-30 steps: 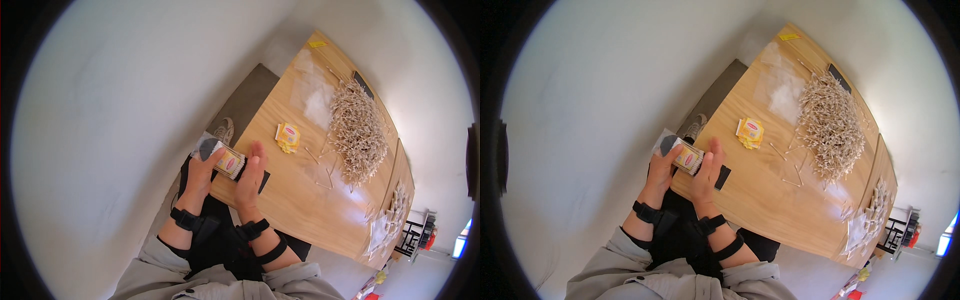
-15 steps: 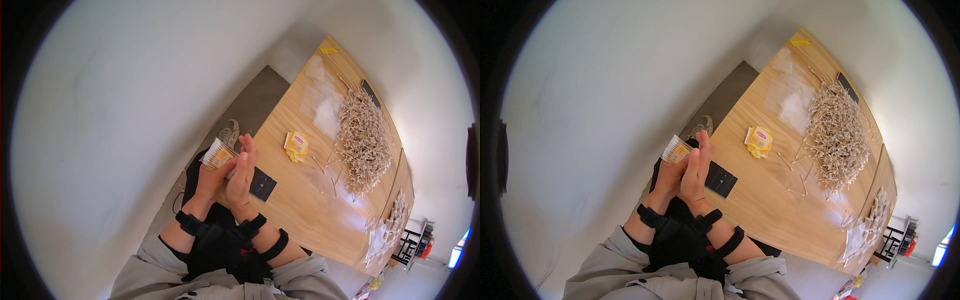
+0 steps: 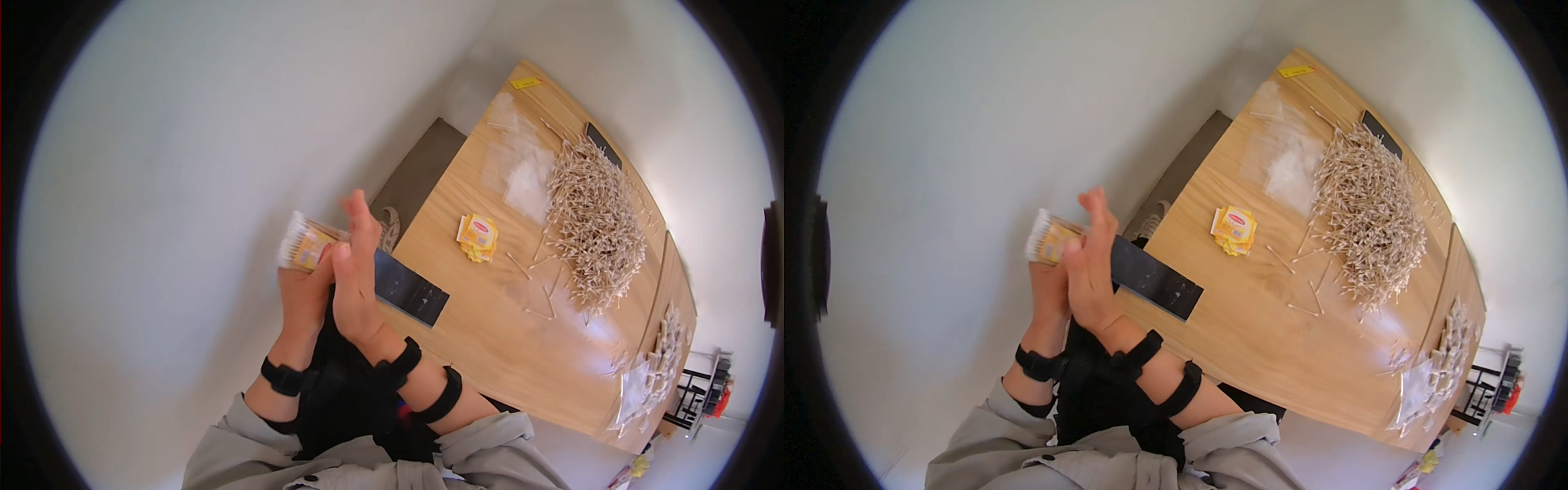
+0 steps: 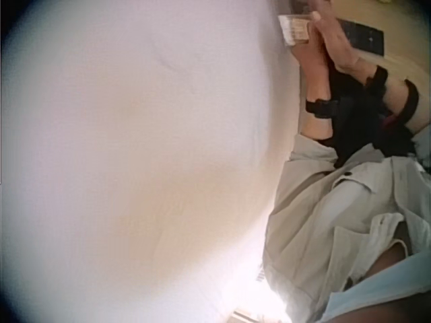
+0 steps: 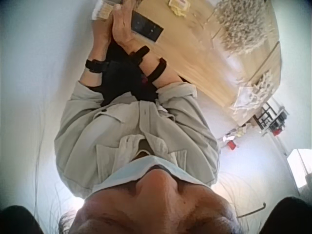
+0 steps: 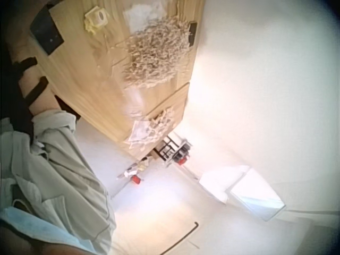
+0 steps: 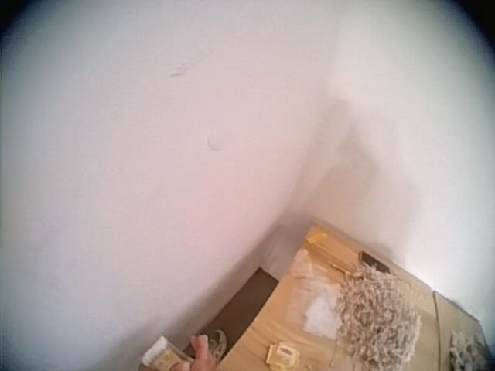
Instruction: Manually organizing cotton swabs into small plastic bags.
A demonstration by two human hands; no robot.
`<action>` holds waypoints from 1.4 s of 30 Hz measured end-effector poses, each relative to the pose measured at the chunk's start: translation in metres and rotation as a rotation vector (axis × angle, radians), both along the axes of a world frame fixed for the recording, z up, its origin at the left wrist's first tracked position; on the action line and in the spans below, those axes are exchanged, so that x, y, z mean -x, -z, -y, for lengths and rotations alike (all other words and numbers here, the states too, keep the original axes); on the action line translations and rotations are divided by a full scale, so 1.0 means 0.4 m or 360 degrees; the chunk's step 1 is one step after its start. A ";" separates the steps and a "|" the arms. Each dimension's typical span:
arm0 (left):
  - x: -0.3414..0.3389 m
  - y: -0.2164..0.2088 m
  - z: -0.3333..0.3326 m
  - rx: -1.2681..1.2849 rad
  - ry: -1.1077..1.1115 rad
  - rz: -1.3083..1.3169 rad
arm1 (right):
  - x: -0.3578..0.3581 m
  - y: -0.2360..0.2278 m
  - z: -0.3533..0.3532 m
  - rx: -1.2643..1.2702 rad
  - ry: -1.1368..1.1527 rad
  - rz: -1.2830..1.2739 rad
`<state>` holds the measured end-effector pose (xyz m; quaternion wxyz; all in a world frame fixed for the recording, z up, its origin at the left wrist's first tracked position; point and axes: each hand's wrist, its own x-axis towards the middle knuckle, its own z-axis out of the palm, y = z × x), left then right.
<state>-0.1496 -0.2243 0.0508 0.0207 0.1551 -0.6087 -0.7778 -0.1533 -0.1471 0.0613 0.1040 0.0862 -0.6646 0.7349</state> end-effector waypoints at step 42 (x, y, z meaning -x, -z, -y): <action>-0.378 -0.119 -0.395 -0.0727 0.0668 0.0531 | -0.579 -0.058 -0.458 0.0289 0.0522 0.0627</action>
